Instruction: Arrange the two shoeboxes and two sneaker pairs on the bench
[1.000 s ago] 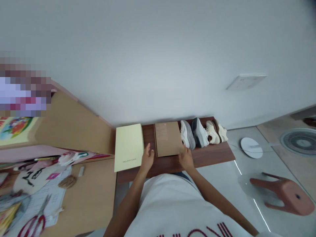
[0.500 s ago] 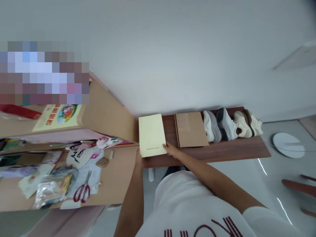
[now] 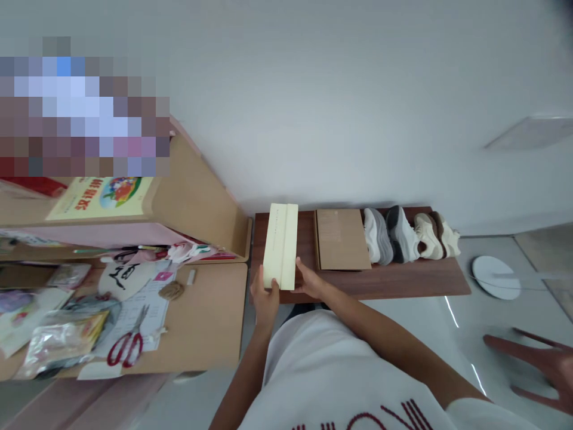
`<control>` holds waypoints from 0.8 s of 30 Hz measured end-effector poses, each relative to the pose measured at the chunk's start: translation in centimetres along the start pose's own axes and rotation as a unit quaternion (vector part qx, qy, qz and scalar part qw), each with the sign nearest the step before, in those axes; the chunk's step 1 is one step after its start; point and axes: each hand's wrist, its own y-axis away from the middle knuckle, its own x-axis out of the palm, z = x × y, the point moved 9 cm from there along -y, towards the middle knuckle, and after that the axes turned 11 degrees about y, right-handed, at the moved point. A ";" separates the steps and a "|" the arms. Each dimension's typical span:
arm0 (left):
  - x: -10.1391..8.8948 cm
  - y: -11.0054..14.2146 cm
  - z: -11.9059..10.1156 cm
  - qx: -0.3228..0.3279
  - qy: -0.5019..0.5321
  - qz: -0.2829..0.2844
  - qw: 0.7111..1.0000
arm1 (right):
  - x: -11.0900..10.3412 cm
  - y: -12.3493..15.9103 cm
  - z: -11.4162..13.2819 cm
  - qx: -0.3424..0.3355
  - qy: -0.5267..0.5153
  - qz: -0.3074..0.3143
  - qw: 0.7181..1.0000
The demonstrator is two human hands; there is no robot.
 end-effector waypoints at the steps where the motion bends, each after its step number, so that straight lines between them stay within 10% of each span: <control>1: 0.4 0.5 -0.5 0.014 -0.015 -0.001 1.000 | 0.2 0.6 0.7 -0.024 0.002 0.013 1.000; 16: 5.3 2.0 -0.9 0.086 -0.008 0.085 0.993 | -4.3 -0.4 -0.8 -0.033 0.029 -0.146 0.988; 24: -1.2 -3.7 7.7 -0.103 -0.025 -0.086 0.991 | -4.9 -0.7 -0.9 -0.054 0.147 -0.172 0.973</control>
